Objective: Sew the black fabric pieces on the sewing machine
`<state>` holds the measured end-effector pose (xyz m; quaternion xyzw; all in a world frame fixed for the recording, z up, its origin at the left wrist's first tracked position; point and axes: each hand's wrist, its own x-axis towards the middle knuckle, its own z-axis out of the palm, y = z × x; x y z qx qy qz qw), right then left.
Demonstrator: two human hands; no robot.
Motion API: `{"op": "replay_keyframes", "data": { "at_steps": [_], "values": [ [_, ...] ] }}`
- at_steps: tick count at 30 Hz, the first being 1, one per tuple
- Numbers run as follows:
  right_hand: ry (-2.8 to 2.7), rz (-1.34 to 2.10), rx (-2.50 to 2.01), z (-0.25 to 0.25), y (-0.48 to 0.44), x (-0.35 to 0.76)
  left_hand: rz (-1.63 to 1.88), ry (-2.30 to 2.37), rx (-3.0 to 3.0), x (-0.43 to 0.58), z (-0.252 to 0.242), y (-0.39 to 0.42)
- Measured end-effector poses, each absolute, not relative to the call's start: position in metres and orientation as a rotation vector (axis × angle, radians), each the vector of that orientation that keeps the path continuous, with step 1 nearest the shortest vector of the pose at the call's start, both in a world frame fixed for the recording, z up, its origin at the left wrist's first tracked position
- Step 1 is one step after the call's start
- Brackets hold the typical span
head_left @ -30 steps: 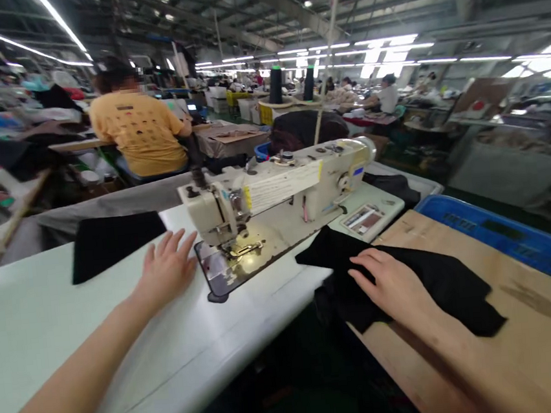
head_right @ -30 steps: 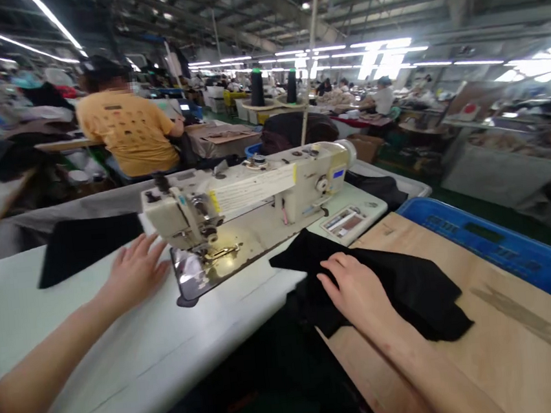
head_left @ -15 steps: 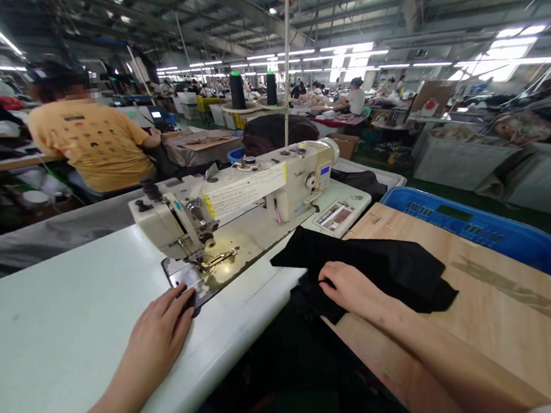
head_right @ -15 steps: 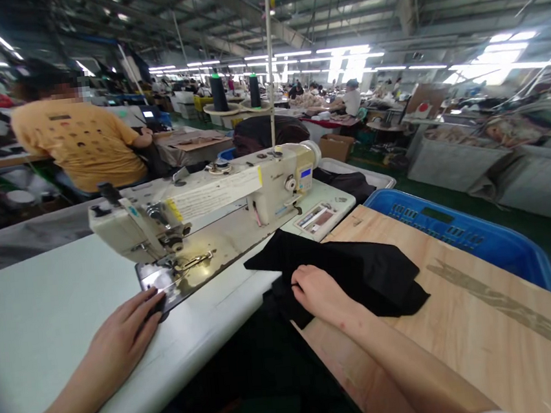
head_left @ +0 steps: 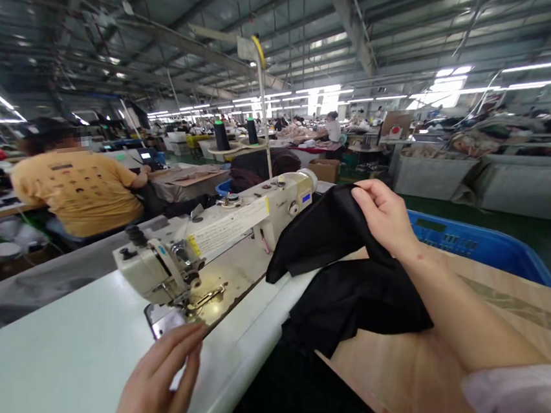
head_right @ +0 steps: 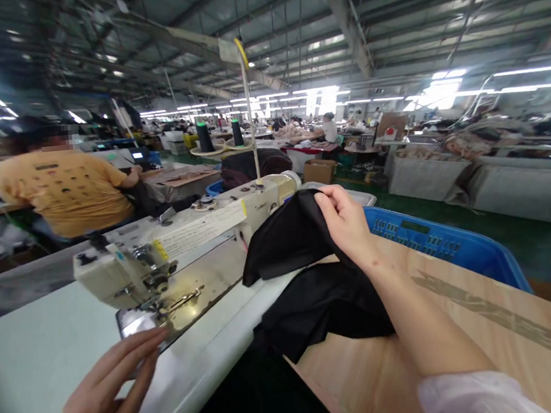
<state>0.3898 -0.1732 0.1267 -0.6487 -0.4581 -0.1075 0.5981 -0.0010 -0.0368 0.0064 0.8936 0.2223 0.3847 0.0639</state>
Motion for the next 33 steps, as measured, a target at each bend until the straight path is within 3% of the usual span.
{"op": "replay_keyframes", "data": {
  "at_steps": [5, 8, 10, 15, 17, 21, 25, 29, 33],
  "values": [
    [-1.044, 0.807, -1.054, 0.139, -0.166, 0.294, 1.043, 0.554, 2.318, 0.050, 0.055, -0.112],
    [-1.117, 1.153, -0.869, 0.132, -0.172, 0.244, 1.091, 0.624, 2.110, 0.065, 0.069, -0.127],
    [-1.251, 1.095, -0.920, 0.128, -0.176, 0.230, 1.158, 0.728, 1.999, 0.061, 0.079, -0.121],
    [-1.630, 0.144, -1.041, 0.130, -0.166, 0.237, 0.700, 0.709, 1.775, 0.018, 0.122, -0.099],
    [-1.804, 0.216, -1.018, 0.137, -0.156, 0.237, 0.554, 0.666, 1.822, 0.002, 0.139, -0.098],
    [-1.909, 0.713, -0.944, 0.148, -0.133, 0.221, 0.399, 0.698, 2.011, -0.027, 0.161, -0.097],
    [-1.686, 0.493, -1.052, 0.146, -0.106, 0.210, 0.231, 0.858, 2.011, -0.068, 0.173, -0.073],
    [-1.831, 0.425, -1.135, 0.143, -0.067, 0.206, 0.500, 1.116, 2.135, -0.102, 0.189, -0.039],
    [-1.838, 0.244, -1.026, 0.158, -0.035, 0.190, 1.034, 1.475, 2.154, -0.115, 0.209, -0.031]
  ]
}}
